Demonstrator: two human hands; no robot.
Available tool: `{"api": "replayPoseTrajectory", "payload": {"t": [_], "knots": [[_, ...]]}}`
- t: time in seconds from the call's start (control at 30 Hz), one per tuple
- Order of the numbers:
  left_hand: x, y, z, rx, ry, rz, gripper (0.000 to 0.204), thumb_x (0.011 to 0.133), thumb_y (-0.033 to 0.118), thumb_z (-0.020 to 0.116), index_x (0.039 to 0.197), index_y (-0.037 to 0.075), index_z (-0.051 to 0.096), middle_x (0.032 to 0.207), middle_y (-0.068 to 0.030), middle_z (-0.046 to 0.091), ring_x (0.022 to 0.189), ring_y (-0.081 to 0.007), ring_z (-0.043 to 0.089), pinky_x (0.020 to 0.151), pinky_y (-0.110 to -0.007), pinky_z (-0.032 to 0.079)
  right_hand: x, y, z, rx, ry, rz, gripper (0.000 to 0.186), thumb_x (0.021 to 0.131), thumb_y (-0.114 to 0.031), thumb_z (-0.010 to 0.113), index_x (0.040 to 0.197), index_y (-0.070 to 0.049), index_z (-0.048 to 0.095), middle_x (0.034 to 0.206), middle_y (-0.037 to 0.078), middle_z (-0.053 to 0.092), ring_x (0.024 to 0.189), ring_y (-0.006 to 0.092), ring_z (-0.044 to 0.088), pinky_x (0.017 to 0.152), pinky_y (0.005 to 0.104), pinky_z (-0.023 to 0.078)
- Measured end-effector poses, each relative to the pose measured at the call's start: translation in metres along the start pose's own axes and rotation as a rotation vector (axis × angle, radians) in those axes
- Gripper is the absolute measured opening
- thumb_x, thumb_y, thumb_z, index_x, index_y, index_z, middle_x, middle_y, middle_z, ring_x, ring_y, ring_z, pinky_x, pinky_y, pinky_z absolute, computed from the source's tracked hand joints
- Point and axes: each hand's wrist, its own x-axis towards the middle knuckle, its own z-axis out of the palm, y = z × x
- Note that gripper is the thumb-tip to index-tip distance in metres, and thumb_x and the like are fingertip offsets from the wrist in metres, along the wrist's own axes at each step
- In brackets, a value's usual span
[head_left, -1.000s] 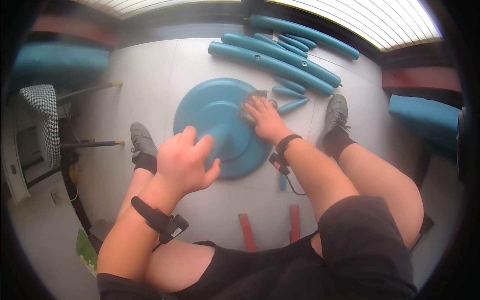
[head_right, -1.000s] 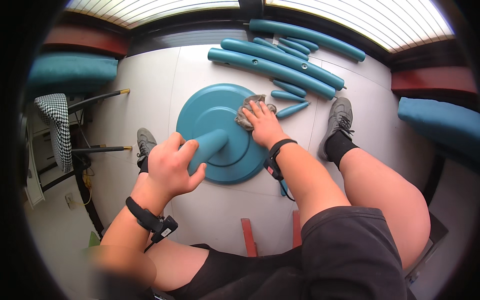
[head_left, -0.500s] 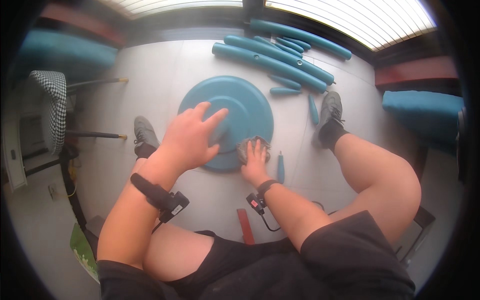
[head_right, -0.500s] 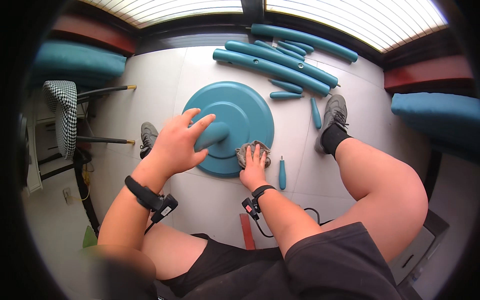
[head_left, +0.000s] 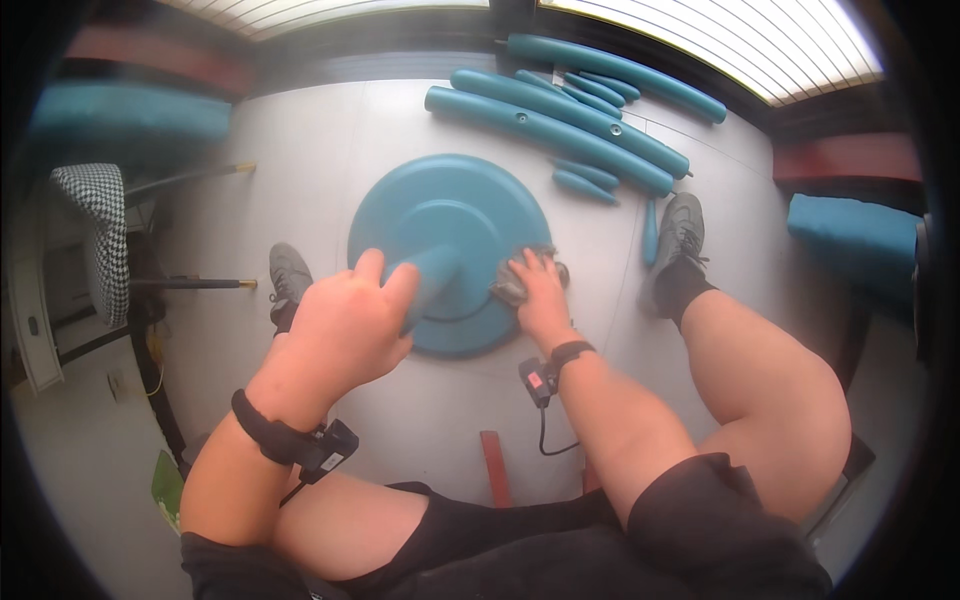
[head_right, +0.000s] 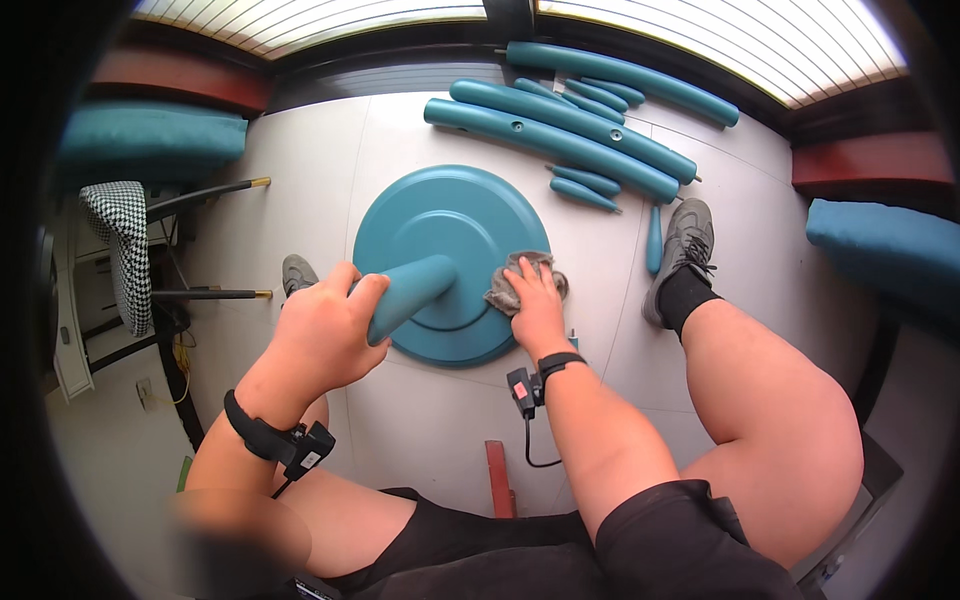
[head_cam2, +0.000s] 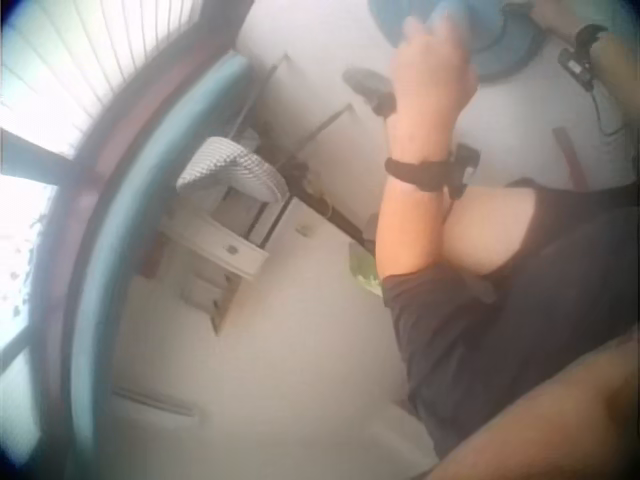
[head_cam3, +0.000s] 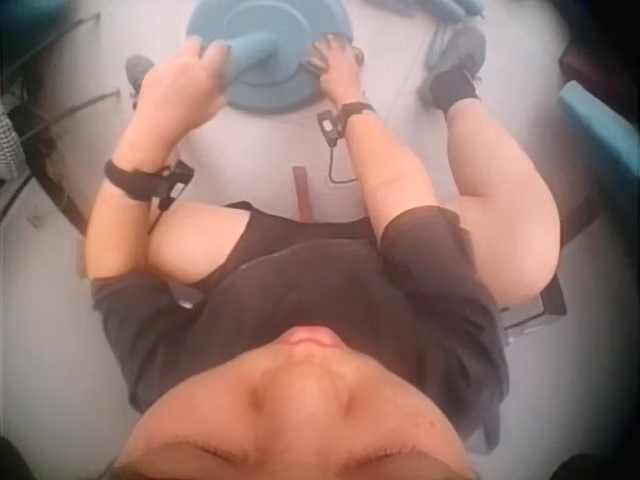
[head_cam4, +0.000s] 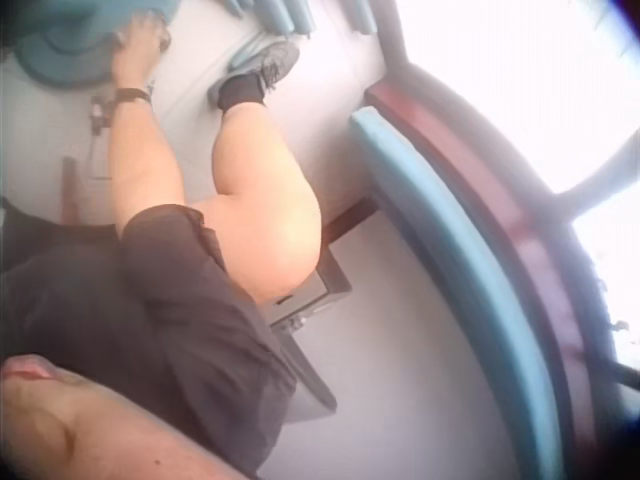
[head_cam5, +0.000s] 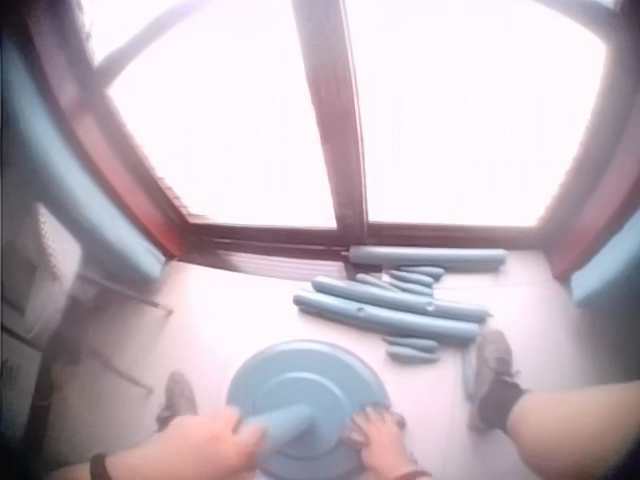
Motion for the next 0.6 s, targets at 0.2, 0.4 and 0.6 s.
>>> {"api": "replayPoseTrajectory", "payload": {"t": [0.2,0.4,0.6], "knots": [[0.012,0.014,0.001,0.079,-0.023,-0.225,0.057,0.069,0.036,0.086,0.107,0.001,0.060,0.085,-0.0127,0.063,0.066,-0.0303,0.067,0.058,-0.038,0.055,0.109,-0.005,-0.039,-0.280,-0.205,-0.211,0.062,0.089,0.000,0.063,0.146,-0.024,0.058,0.165,0.001,0.041,0.156,0.0325,0.031,0.120,0.0642,0.034],[0.021,0.025,0.015,-0.024,0.097,-0.188,0.044,0.073,0.032,0.081,0.099,0.001,0.063,0.093,-0.0167,0.067,0.079,-0.0319,0.069,0.070,-0.042,0.057,0.147,-0.033,-0.051,-0.467,-0.397,-0.278,0.062,0.097,-0.004,0.061,0.153,-0.030,0.052,0.170,-0.003,0.033,0.158,0.0268,0.027,0.123,0.0606,0.032],[0.027,0.010,0.026,-0.001,0.500,0.235,0.030,0.074,0.020,0.075,0.099,0.004,0.071,0.113,-0.0227,0.067,0.101,-0.0376,0.065,0.089,-0.050,0.052,0.095,-0.015,-0.036,-0.348,-0.311,-0.147,0.076,0.087,0.004,0.061,0.156,-0.027,0.049,0.170,0.001,0.032,0.159,0.0289,0.023,0.120,0.0682,0.031]]}}
